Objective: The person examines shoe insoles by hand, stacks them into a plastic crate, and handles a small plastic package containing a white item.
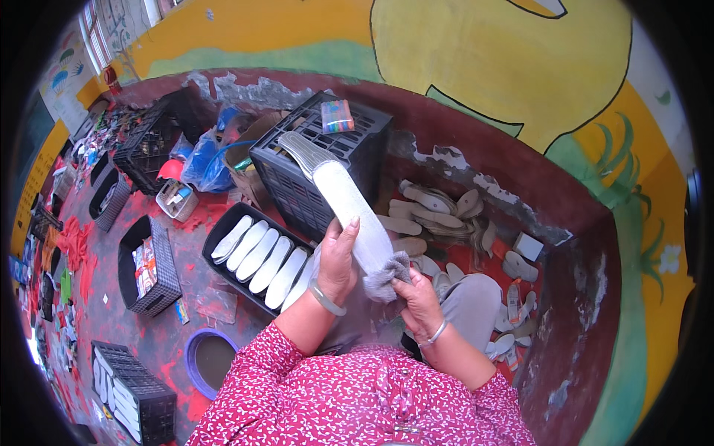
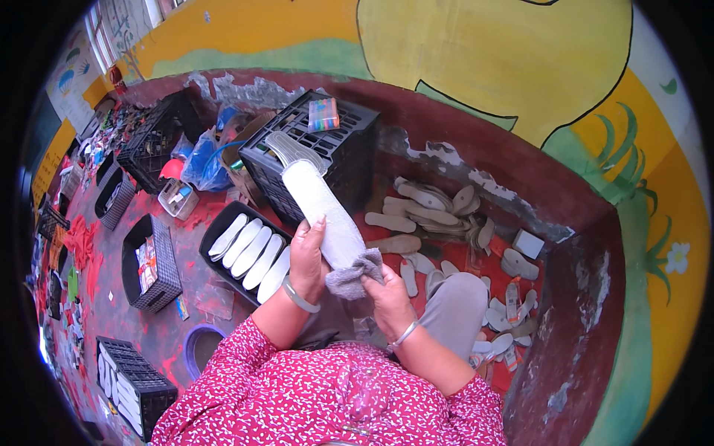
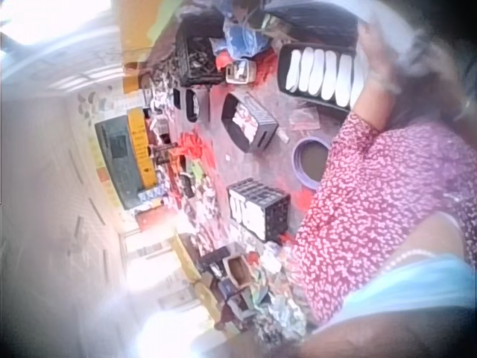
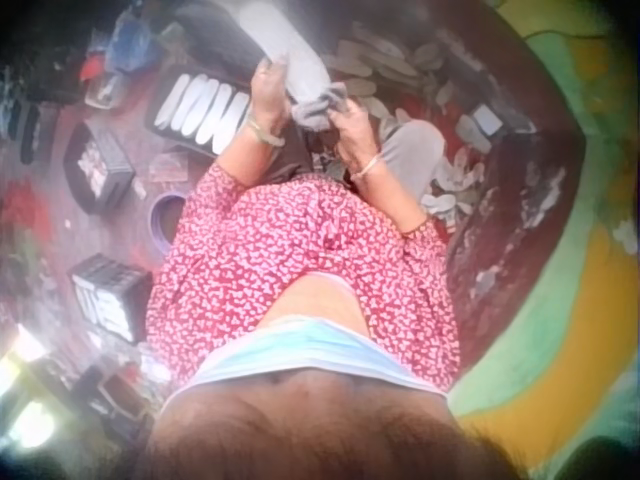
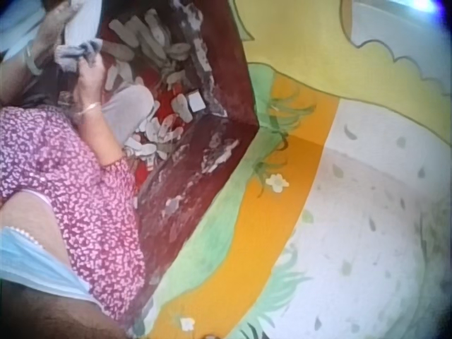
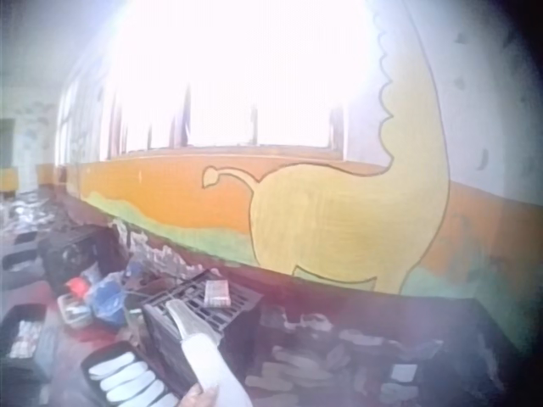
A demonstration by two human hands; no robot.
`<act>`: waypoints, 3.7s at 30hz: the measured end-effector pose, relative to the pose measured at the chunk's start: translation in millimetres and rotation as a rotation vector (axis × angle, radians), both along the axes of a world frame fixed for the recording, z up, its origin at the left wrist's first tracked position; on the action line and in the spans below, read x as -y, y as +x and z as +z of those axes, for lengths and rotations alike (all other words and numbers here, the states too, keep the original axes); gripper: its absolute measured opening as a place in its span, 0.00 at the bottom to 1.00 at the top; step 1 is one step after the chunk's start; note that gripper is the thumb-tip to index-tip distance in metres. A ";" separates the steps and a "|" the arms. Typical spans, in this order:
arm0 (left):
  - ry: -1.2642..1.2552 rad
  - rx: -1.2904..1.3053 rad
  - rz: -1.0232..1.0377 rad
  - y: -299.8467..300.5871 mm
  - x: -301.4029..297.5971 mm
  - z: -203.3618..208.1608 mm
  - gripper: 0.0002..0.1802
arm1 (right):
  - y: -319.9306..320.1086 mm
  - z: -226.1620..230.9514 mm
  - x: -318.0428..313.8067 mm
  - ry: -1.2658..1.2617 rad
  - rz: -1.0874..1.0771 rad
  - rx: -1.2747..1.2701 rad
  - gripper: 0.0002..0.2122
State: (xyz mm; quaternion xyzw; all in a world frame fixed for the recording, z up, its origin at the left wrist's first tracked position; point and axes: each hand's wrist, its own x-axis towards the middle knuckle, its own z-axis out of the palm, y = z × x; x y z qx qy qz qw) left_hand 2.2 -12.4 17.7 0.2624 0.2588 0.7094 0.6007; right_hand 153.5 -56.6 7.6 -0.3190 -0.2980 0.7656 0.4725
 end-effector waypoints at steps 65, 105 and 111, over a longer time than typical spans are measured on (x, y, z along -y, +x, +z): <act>0.007 -0.021 -0.045 22.6 11.8 -12.0 0.10 | -16.4 46.5 -51.8 0.698 -0.198 0.729 0.13; -0.273 0.533 0.194 -51.7 -34.5 9.4 0.14 | -46.5 19.2 -7.0 1.379 -0.444 1.133 0.26; -0.224 0.532 0.237 -61.3 -42.6 -2.2 0.13 | -43.3 12.6 12.5 1.483 -0.097 0.985 0.24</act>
